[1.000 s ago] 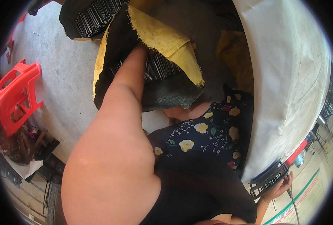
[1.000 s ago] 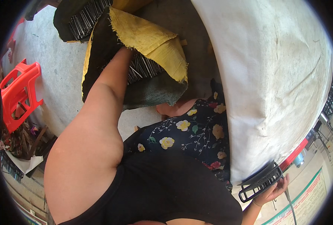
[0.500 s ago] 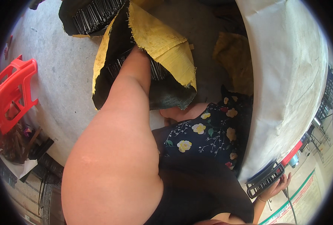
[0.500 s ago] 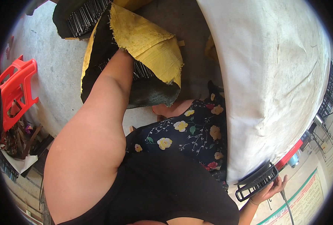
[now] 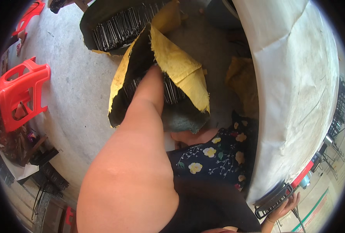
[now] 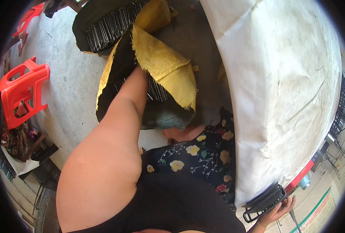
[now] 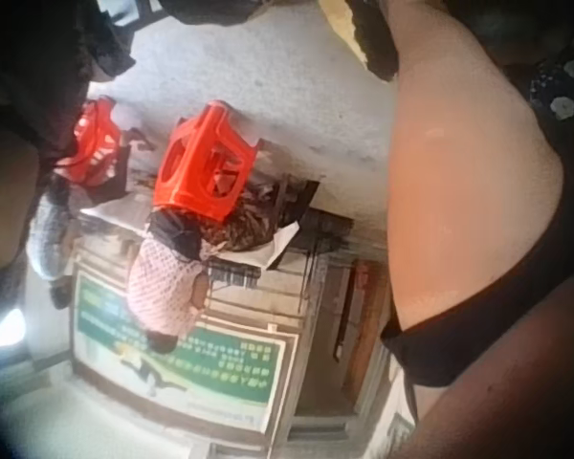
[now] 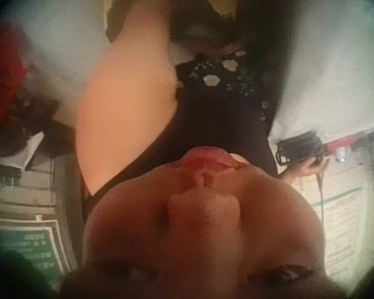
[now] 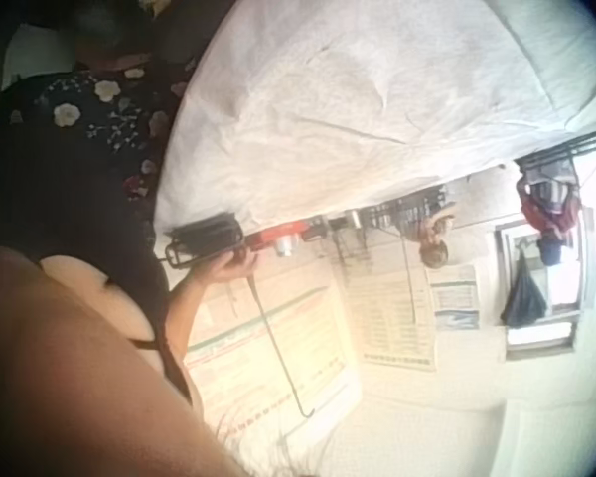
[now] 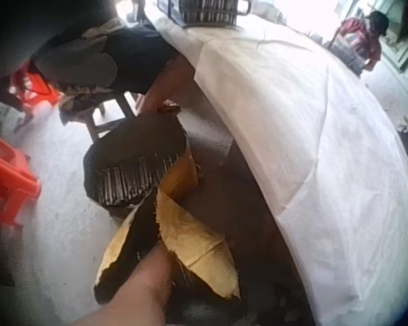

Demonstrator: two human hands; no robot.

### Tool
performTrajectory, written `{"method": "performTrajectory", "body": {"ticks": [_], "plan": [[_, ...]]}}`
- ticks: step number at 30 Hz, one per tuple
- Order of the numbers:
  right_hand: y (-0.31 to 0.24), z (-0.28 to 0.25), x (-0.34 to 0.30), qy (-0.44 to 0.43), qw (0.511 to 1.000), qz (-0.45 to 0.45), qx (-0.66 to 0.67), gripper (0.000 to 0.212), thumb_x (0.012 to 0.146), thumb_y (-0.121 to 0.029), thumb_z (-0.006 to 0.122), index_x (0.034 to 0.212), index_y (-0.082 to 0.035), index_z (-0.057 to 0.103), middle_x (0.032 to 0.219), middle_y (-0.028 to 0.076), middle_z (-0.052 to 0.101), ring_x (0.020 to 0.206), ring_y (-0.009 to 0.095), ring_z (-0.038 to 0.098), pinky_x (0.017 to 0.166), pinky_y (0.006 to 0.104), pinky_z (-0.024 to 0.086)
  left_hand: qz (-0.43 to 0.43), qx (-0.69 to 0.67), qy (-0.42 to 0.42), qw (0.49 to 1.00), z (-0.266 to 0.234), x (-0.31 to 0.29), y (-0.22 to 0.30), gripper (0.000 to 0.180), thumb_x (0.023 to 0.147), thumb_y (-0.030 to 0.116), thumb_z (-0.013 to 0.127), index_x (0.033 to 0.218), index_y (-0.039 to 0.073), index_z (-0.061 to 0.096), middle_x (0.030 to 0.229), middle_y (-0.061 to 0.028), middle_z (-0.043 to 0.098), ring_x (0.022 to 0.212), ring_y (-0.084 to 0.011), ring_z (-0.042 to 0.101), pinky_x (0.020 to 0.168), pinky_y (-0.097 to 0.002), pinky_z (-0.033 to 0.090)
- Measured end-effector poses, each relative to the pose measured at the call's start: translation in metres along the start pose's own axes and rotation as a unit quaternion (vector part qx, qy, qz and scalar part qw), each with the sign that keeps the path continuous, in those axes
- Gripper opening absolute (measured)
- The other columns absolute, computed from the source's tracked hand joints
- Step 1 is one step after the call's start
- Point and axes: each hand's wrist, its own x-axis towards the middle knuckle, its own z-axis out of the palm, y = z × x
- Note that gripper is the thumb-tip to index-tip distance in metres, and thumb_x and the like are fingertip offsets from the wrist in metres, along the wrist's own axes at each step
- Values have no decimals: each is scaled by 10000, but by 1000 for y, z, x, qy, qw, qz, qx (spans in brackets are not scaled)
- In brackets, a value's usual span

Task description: The person retrieves metal pins from a bag, places them on the table, and inserts them one by one into the holes of a perforated rack.

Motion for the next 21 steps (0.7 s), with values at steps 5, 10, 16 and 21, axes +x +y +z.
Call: {"method": "performTrajectory", "body": {"ticks": [5, 10, 16, 21], "plan": [[-10, 6, 1, 16, 999, 26, 26, 376, 966, -228, 449, 1244, 24, 467, 1489, 159, 240, 1176, 242, 443, 1007, 374, 373, 7, 11, 29, 999, -19, 19, -7, 355, 882, 277, 555, 1157, 81, 662, 1250, -132, 624, 1137, -311, 598, 971, -394, 469], [6, -3, -4, -41, 998, 14, 54, 410, 986, -245, 426, 1291, 28, 441, 1354, 163, 456, 1209, 273, 449, 1079, 403, 307, 14, 11, 41, 999, -15, 27, -10, 359, 885, 281, 548, 1163, 82, 659, 1254, -131, 622, 1141, -312, 596, 973, -394, 467], [4, -1, -2, -45, 994, 28, 94, 422, 983, -242, 427, 1306, 30, 431, 1376, 164, 426, 1197, 273, 454, 1061, 391, 324, 6, 9, 39, 999, 6, 10, -21, 365, 890, 286, 541, 1170, 83, 655, 1259, -131, 619, 1145, -313, 593, 977, -394, 466], [6, -3, -3, -29, 997, 27, 64, 418, 976, -256, 447, 1277, 35, 443, 1389, 174, 396, 1170, 263, 461, 1023, 385, 353, 96, -95, 99, 986, 12, 3, -11, 397, 898, 284, 495, 1220, 90, 621, 1279, -144, 601, 1163, -328, 575, 992, -401, 460]]}}
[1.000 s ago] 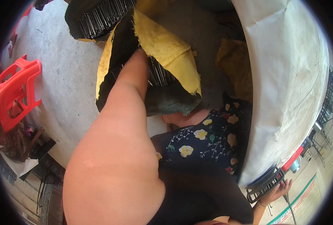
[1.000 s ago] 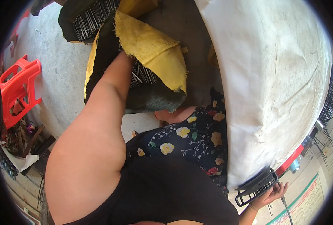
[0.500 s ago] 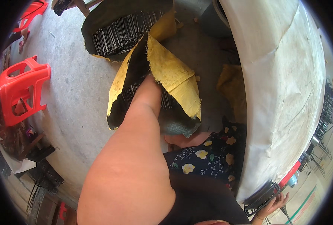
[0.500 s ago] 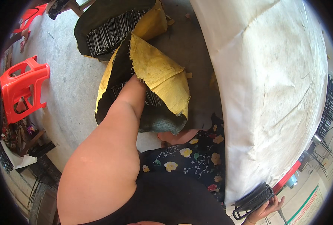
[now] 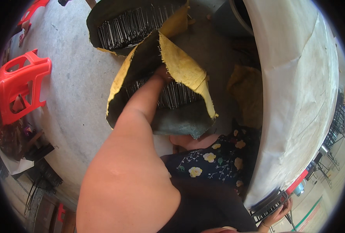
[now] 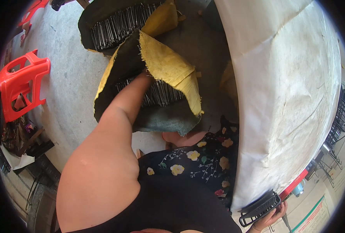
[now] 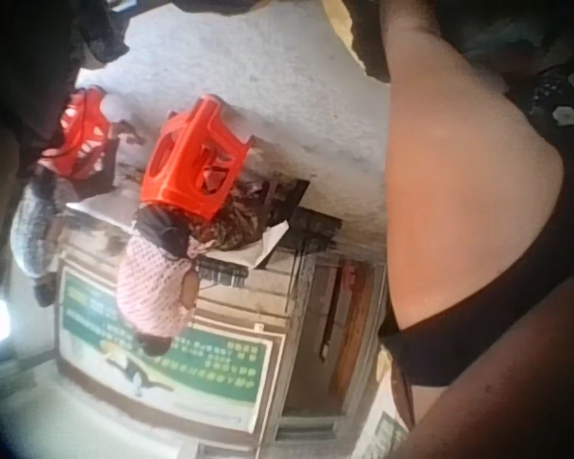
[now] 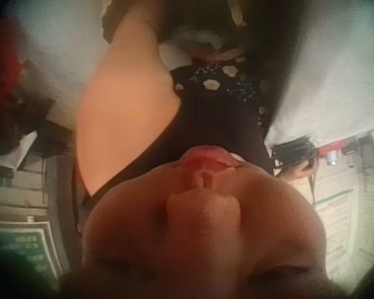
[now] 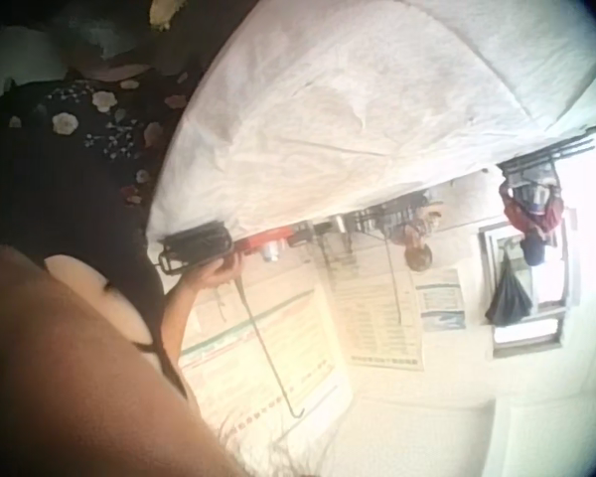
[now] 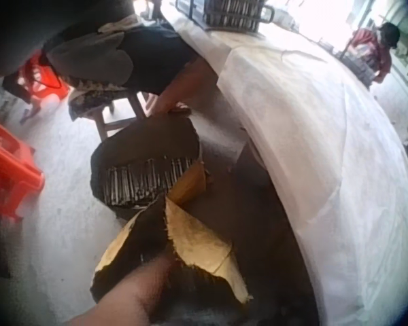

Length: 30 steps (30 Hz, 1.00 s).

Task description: The person retrieves metal pins from a bag, places them on the table, and inserts them one by one into the holes of a perforated rack.

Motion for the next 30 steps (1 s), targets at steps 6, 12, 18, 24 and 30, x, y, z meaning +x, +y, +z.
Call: {"method": "performTrajectory", "body": {"ticks": [6, 12, 18, 24, 30], "plan": [[-3, 7, 8, 25, 997, -30, -62, 428, 981, -243, 435, 1317, 22, 423, 1448, 145, 347, 1130, 228, 433, 997, 351, 351, 108, 85, 187, 973, -83, -15, 61, 316, 888, 197, 519, 1143, 38, 618, 1069, -225, 654, 964, -393, 640, 865, -468, 508], [-6, 11, 7, 46, 997, -34, -49, 418, 977, -201, 436, 1311, 49, 409, 1487, 138, 276, 1124, 220, 430, 1002, 351, 357, -42, -176, 266, 947, -168, -18, 145, 292, 868, 280, 696, 792, 25, 575, 707, -135, 581, 660, -199, 572, 623, -326, 465], [0, 20, 10, 68, 997, -38, -8, 519, 972, -161, 474, 1420, 24, 289, 1471, 167, 303, 1081, 233, 466, 981, 352, 383, -154, -513, 291, 793, -165, -58, 155, 244, 946, 283, 618, 822, 92, 528, 617, 11, 506, 498, -62, 442, 436, -247, 353], [-9, 20, 18, 12, 999, -27, 43, 421, 994, -120, 444, 1379, 32, 365, 1388, 129, 444, 1070, 189, 493, 968, 321, 390, -386, -472, 356, 708, -59, -111, 110, 242, 966, 298, 551, 943, 58, 526, 642, -33, 513, 508, -142, 495, 441, -309, 403], [-10, 26, 16, 35, 999, -21, 21, 429, 976, -129, 431, 1358, 57, 375, 1365, 159, 481, 1133, 217, 488, 1016, 336, 359, -437, -387, 355, 730, -39, -118, 78, 276, 931, 266, 564, 980, -4, 535, 751, -154, 630, 588, -238, 620, 494, -372, 469]]}}
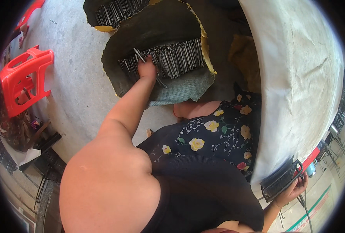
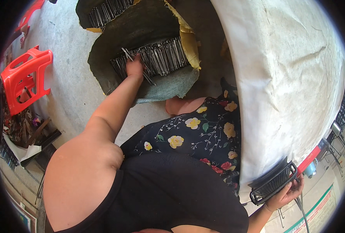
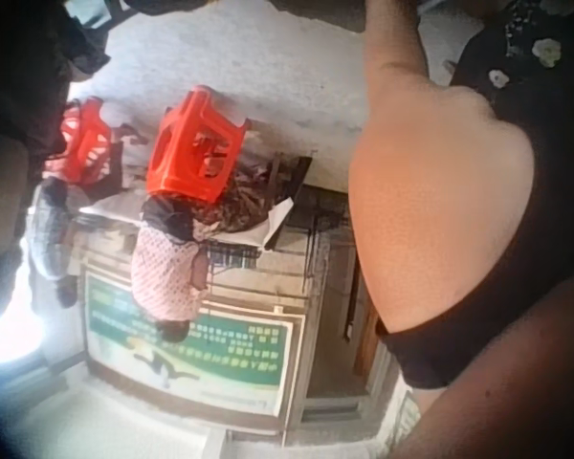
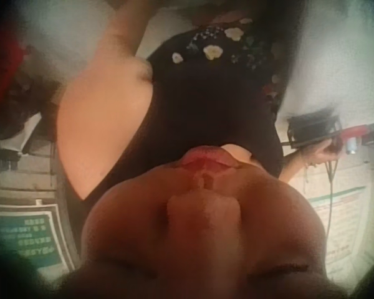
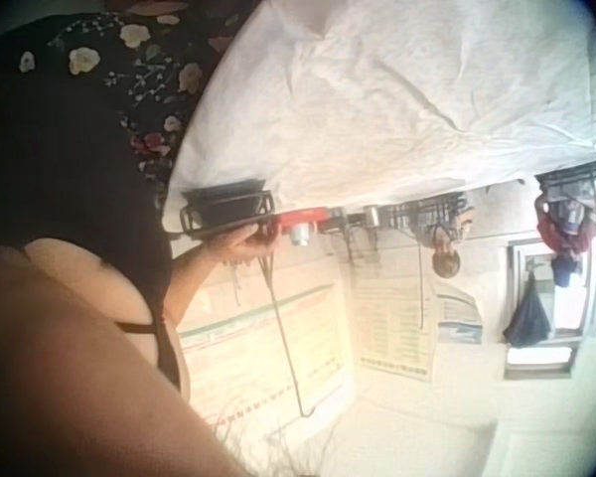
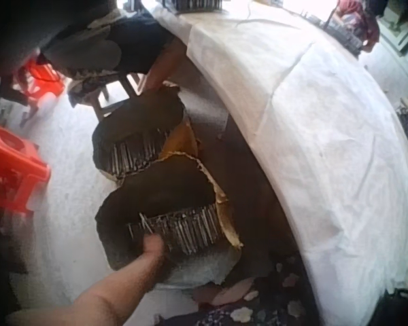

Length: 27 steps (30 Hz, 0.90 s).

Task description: The person retrieves metal pins from a bag, places them on the table, and inserts them one by one into the holes of a perforated rack.

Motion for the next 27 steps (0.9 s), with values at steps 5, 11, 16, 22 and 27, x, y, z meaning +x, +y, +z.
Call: {"method": "performTrajectory", "body": {"ticks": [5, 11, 16, 22, 27], "plan": [[2, 0, -1, -8, 1000, -13, 25, 417, 982, -130, 433, 1351, 58, 382, 1354, 165, 491, 1181, 233, 488, 1028, 335, 352, -192, -39, -172, 965, -6, -59, -10, 152, 956, 156, 552, 916, 19, 498, 626, -90, 539, 556, -245, 606, 506, -381, 506], [-8, 0, -2, -12, 999, 6, 53, 413, 991, -116, 443, 1365, 46, 378, 1334, 150, 498, 1133, 226, 504, 1013, 330, 362, -134, 151, -168, 965, 1, -70, -8, 408, 972, 324, 509, 1218, -2, 506, 868, -155, 642, 817, -319, 671, 645, -435, 528], [-12, 4, 1, 38, 999, -29, -16, 434, 982, -104, 475, 1382, 30, 374, 1356, 151, 458, 1006, 193, 486, 955, 327, 387, 88, 111, -52, 988, 1, -15, -21, 377, 987, 277, 490, 1243, 1, 507, 1032, -274, 647, 984, -405, 633, 864, -441, 493], [-1, -7, -5, 30, 999, 10, 9, 442, 987, -100, 468, 1393, 38, 362, 1328, 172, 487, 1045, 206, 509, 969, 326, 386, 271, 106, -114, 950, 25, -56, 57, 256, 966, 249, 570, 1133, 55, 572, 905, -143, 668, 821, -250, 640, 757, -345, 501], [-1, -1, 2, -6, 998, -15, 66, 411, 1001, -104, 438, 1378, 47, 378, 1323, 184, 511, 1165, 228, 502, 1011, 331, 371, 138, 179, -146, 963, 3, -29, -38, 249, 976, 266, 555, 1030, 26, 521, 734, -43, 577, 575, -152, 548, 546, -316, 504]]}}
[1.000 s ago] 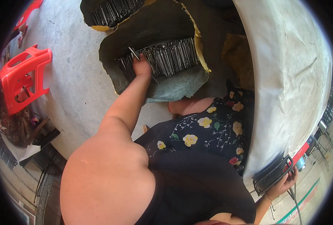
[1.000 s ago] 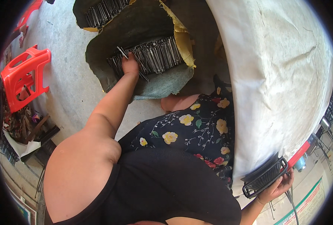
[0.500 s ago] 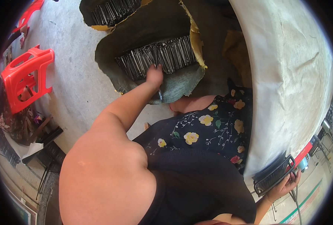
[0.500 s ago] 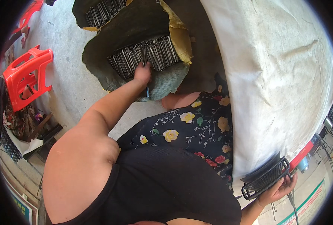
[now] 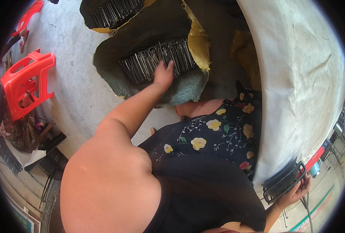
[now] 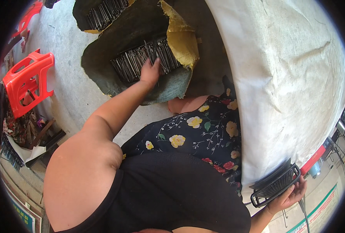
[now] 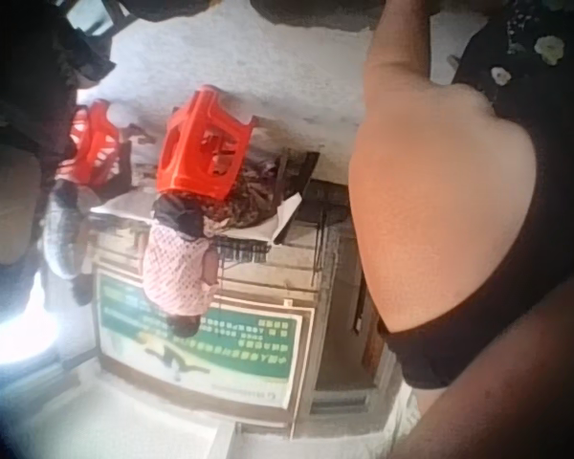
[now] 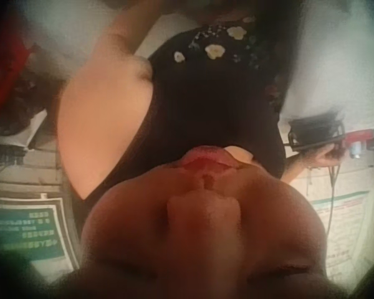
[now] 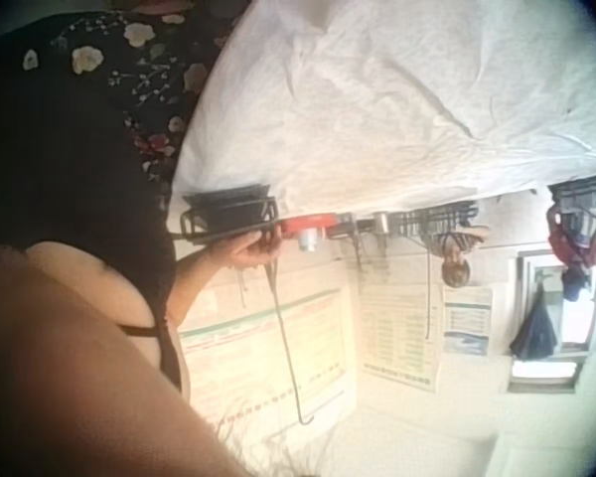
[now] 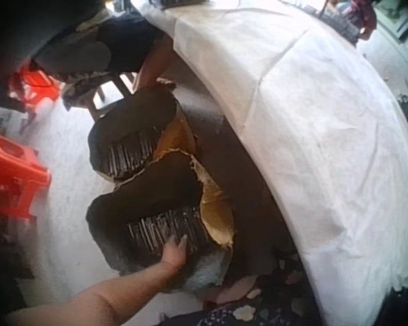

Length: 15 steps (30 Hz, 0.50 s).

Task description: The person retrieves metal pins from a bag, places them on the table, and inserts them one by one into the holes of a perforated rack.

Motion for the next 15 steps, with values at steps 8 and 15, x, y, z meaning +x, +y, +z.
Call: {"method": "performTrajectory", "body": {"ticks": [8, 15], "plan": [[-8, -4, -1, -1, 994, -13, -108, 397, 997, -97, 427, 1366, 44, 396, 1386, 144, 457, 1090, 205, 508, 992, 337, 384, 50, 81, -56, 994, 0, -21, 43, 270, 967, 236, 528, 1117, 13, 511, 915, -207, 636, 849, -357, 611, 791, -431, 499], [-7, 0, -5, 67, 996, 11, -61, 511, 955, -40, 497, 1422, 30, 301, 1362, 131, 451, 1040, 191, 506, 942, 309, 406, -187, -5, 79, 979, -8, -23, 28, 321, 973, 243, 461, 1205, 21, 443, 1073, -305, 614, 1027, -484, 583, 882, -500, 462]]}}
